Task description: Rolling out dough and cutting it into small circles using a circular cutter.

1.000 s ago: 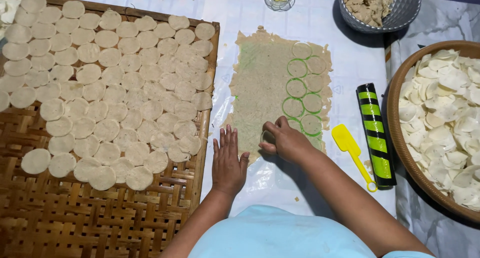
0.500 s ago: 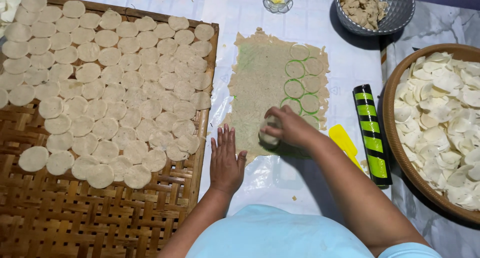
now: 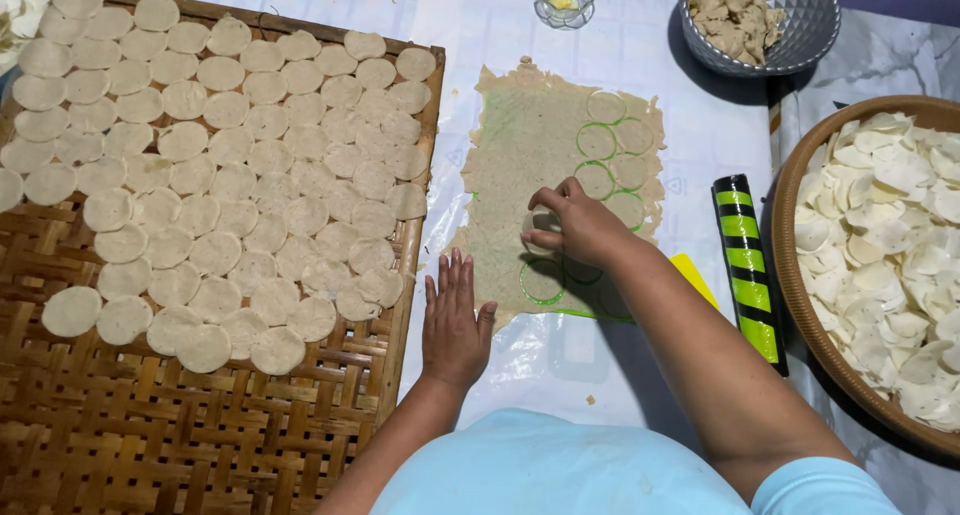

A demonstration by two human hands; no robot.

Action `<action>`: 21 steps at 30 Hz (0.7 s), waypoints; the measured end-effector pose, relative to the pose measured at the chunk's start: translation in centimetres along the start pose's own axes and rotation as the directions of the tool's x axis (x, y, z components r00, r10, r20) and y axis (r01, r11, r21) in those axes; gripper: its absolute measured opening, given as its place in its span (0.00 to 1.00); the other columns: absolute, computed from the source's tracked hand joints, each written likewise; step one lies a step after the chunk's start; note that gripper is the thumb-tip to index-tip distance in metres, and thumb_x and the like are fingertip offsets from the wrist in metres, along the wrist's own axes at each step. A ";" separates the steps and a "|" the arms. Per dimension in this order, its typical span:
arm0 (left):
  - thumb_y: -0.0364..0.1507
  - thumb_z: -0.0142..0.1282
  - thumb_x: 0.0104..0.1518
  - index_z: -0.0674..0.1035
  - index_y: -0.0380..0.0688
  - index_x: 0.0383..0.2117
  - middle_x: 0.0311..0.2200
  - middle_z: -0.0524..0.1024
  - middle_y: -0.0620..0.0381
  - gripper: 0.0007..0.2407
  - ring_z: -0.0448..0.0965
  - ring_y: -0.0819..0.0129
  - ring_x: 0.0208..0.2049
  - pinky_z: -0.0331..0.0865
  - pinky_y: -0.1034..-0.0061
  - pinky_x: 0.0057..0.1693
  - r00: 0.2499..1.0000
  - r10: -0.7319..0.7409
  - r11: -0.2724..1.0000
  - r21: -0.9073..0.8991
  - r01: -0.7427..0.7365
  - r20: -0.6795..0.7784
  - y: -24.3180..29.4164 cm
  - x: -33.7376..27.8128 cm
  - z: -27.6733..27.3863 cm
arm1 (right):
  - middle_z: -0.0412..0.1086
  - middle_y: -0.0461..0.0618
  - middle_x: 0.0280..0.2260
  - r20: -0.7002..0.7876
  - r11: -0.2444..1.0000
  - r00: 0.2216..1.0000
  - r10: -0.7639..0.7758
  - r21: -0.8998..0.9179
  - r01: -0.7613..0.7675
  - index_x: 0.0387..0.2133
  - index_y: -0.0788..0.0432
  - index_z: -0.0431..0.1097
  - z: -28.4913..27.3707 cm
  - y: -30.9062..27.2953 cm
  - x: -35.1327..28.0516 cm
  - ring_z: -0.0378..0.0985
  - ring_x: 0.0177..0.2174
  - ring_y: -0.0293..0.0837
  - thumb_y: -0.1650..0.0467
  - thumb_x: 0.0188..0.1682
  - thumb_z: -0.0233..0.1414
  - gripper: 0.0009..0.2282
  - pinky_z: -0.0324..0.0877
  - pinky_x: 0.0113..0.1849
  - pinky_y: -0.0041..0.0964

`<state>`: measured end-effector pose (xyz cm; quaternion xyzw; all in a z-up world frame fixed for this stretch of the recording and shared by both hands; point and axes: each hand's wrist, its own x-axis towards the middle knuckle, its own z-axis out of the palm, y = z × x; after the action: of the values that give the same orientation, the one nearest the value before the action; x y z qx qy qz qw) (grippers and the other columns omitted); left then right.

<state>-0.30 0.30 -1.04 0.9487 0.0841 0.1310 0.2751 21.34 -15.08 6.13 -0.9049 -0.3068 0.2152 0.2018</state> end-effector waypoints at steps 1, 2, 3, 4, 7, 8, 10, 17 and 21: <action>0.46 0.28 0.69 0.52 0.39 0.71 0.73 0.46 0.41 0.29 0.41 0.46 0.74 0.34 0.50 0.73 1.000 -0.002 1.000 0.000 0.002 0.001 0.0 -0.1 0.0 | 0.59 0.56 0.46 0.003 1.000 1.000 0.000 0.001 0.000 0.49 0.43 0.65 0.2 0.1 0.1 0.76 0.39 0.73 0.54 0.48 0.57 0.19 0.74 0.44 0.65; 0.46 0.28 0.69 0.52 0.39 0.71 0.73 0.46 0.41 0.29 0.41 0.46 0.74 0.34 0.50 0.73 1.000 -0.005 1.000 0.003 0.005 0.008 0.0 -0.1 0.0 | 0.59 0.56 0.46 0.012 1.000 1.000 -0.004 -0.012 0.004 0.49 0.43 0.65 0.5 0.1 0.2 0.77 0.39 0.73 0.53 0.48 0.56 0.20 0.74 0.44 0.65; 0.46 0.28 0.69 0.52 0.39 0.71 0.73 0.45 0.41 0.29 0.41 0.46 0.74 0.34 0.50 0.73 1.000 -0.006 1.000 0.006 0.006 0.012 0.0 0.0 0.0 | 0.59 0.55 0.45 0.021 1.000 1.000 -0.008 -0.026 0.008 0.49 0.43 0.64 0.6 0.2 0.3 0.77 0.39 0.73 0.52 0.48 0.56 0.20 0.75 0.43 0.65; 0.46 0.28 0.69 0.52 0.39 0.71 0.73 0.45 0.41 0.29 0.41 0.46 0.74 0.34 0.50 0.73 1.000 -0.008 1.000 0.005 0.008 0.011 0.0 0.0 -0.1 | 0.59 0.55 0.45 0.022 1.000 1.000 -0.009 -0.027 0.009 0.49 0.43 0.64 0.9 0.2 0.3 0.77 0.39 0.73 0.52 0.48 0.56 0.20 0.75 0.43 0.65; 0.46 0.29 0.69 0.52 0.39 0.71 0.73 0.46 0.41 0.29 0.41 0.46 0.74 0.34 0.50 0.73 1.000 -0.011 1.000 -0.008 0.011 0.015 0.1 0.0 -0.2 | 0.57 0.54 0.45 0.013 0.999 1.000 -0.027 -0.047 0.028 0.49 0.40 0.63 1.7 0.0 0.2 0.77 0.34 0.73 0.52 0.49 0.54 0.18 0.75 0.41 0.66; 0.46 0.29 0.69 0.52 0.39 0.71 0.73 0.45 0.41 0.29 0.41 0.46 0.74 0.34 0.50 0.73 1.000 -0.013 1.000 -0.008 0.013 0.029 0.1 -0.1 -0.2 | 0.57 0.54 0.46 0.036 0.999 0.999 0.012 -0.040 -0.010 0.50 0.39 0.63 1.8 0.0 0.2 0.77 0.36 0.74 0.50 0.49 0.52 0.19 0.75 0.43 0.66; 0.45 0.29 0.69 0.51 0.40 0.71 0.73 0.45 0.42 0.29 0.40 0.46 0.74 0.33 0.50 0.73 0.999 -0.015 1.000 -0.008 0.015 0.034 0.1 0.3 -0.2 | 0.57 0.54 0.48 0.057 0.998 0.997 0.044 -0.038 -0.042 0.50 0.39 0.62 1.7 -0.1 0.6 0.77 0.38 0.75 0.49 0.49 0.50 0.20 0.74 0.44 0.66; 0.45 0.29 0.69 0.51 0.40 0.71 0.73 0.45 0.41 0.29 0.41 0.46 0.74 0.34 0.50 0.73 0.999 -0.017 1.000 0.016 0.016 0.035 0.0 0.2 -0.1 | 0.56 0.55 0.48 0.097 0.997 0.994 0.050 -0.057 -0.044 0.50 0.40 0.59 1.4 -0.4 1.0 0.77 0.38 0.77 0.49 0.50 0.48 0.20 0.74 0.43 0.68; 0.46 0.28 0.69 0.51 0.40 0.71 0.73 0.45 0.42 0.29 0.40 0.46 0.74 0.33 0.50 0.73 0.998 -0.032 1.000 0.001 0.032 0.058 0.2 0.1 -0.2 | 0.57 0.53 0.50 0.160 0.994 0.986 0.048 -0.104 -0.032 0.50 0.38 0.59 1.2 0.0 0.7 0.77 0.40 0.77 0.51 0.50 0.49 0.18 0.74 0.46 0.67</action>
<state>-0.28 0.27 -0.80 0.9508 0.0911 0.0991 0.2792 21.23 -14.33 4.99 -0.8995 -0.3143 0.2762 0.1256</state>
